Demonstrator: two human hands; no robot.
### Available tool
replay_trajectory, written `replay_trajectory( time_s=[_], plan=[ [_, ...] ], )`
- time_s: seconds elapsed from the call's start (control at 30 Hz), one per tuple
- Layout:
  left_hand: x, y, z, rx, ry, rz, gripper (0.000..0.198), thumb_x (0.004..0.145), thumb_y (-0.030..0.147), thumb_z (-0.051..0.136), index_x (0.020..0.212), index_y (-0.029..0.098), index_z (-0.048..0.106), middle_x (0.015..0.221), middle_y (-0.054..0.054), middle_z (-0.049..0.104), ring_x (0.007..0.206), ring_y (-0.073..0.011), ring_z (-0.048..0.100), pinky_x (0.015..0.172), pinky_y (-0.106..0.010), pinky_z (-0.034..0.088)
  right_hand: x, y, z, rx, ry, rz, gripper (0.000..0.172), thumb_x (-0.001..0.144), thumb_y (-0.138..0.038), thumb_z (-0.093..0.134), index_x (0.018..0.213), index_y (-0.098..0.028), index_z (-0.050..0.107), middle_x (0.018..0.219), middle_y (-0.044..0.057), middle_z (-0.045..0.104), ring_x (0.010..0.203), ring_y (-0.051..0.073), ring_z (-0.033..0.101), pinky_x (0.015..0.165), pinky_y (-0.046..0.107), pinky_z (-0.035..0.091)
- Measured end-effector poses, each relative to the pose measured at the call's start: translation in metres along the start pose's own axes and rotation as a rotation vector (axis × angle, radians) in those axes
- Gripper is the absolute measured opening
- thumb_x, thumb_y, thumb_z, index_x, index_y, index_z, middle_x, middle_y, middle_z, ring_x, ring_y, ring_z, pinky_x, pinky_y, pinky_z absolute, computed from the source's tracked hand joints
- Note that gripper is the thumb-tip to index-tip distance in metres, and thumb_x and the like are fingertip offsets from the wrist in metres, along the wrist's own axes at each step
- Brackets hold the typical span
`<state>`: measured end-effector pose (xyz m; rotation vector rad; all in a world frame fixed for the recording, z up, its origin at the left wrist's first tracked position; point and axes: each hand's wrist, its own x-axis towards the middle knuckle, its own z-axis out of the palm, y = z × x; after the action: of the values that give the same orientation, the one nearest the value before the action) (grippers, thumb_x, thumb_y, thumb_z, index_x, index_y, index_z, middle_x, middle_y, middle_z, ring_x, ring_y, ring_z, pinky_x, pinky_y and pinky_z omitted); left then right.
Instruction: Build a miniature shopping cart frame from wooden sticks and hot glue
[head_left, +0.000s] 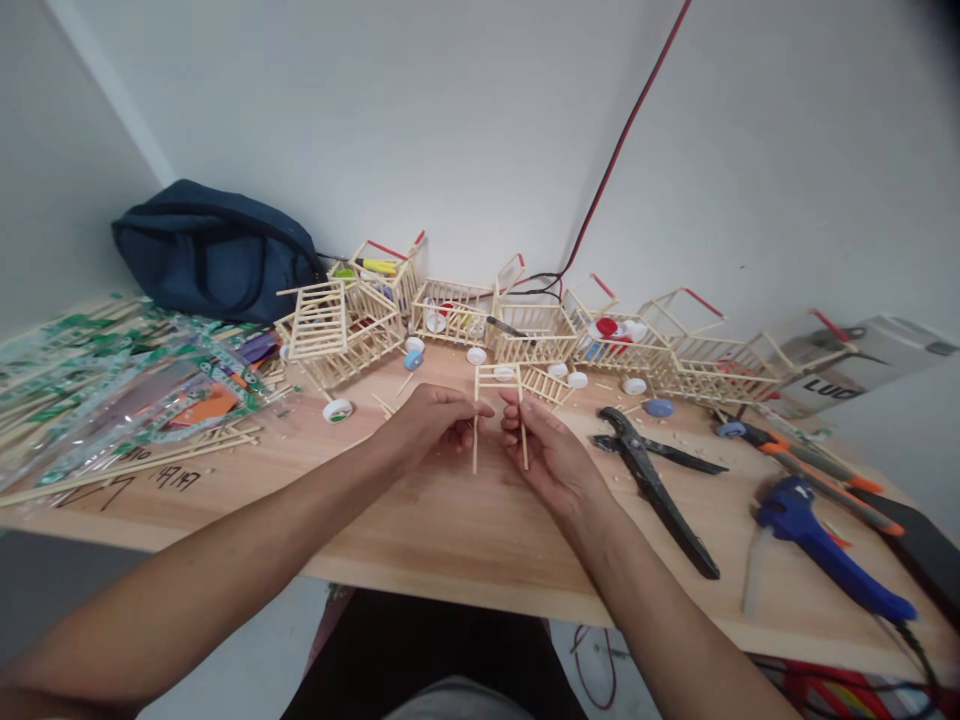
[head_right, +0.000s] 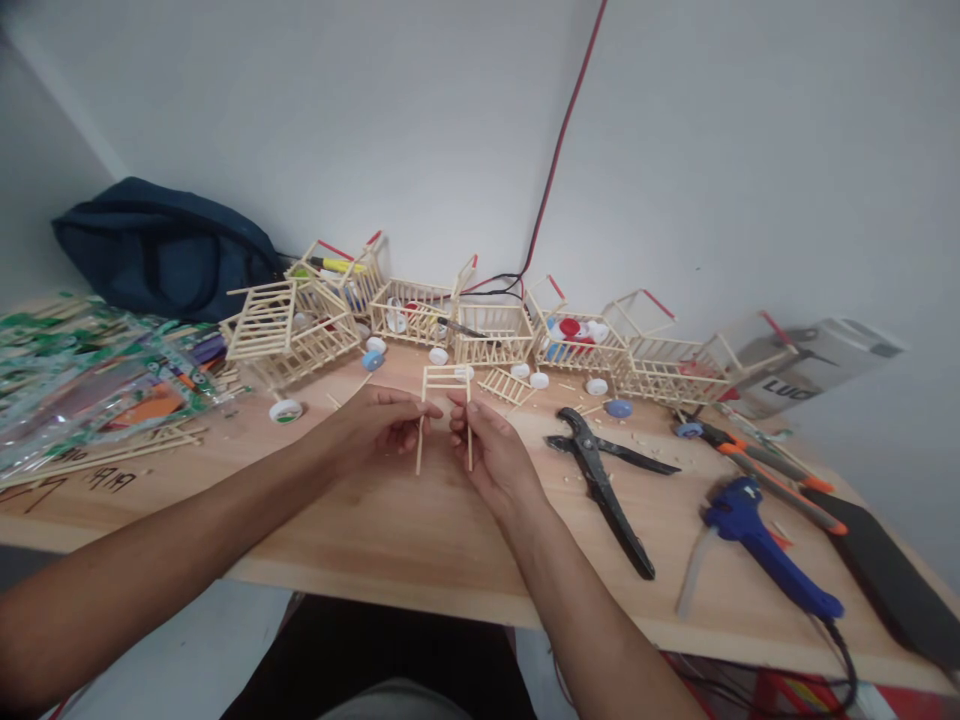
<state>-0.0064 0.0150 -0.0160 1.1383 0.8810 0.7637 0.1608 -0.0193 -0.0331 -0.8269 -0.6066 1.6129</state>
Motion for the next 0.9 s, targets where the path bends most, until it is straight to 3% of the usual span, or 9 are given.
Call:
replay_trajectory(
  time_s=[0.9],
  plan=[
    [-0.0024, 0.0042, 0.0042, -0.001, 0.030, -0.017, 0.023, 0.068, 0.032, 0.065, 0.071, 0.010, 0.070, 0.050, -0.001, 0.057, 0.041, -0.0078, 0.047, 0.042, -0.021, 0.026, -0.0018, -0.0006, 0.0028, 0.036, 0.015, 0.002, 0.020, 0.073, -0.021, 0.073, 0.092, -0.016, 0.070, 0.071, -0.002, 0.060, 0.064, 0.006, 0.052, 0.054, 0.015, 0.045]
  ],
)
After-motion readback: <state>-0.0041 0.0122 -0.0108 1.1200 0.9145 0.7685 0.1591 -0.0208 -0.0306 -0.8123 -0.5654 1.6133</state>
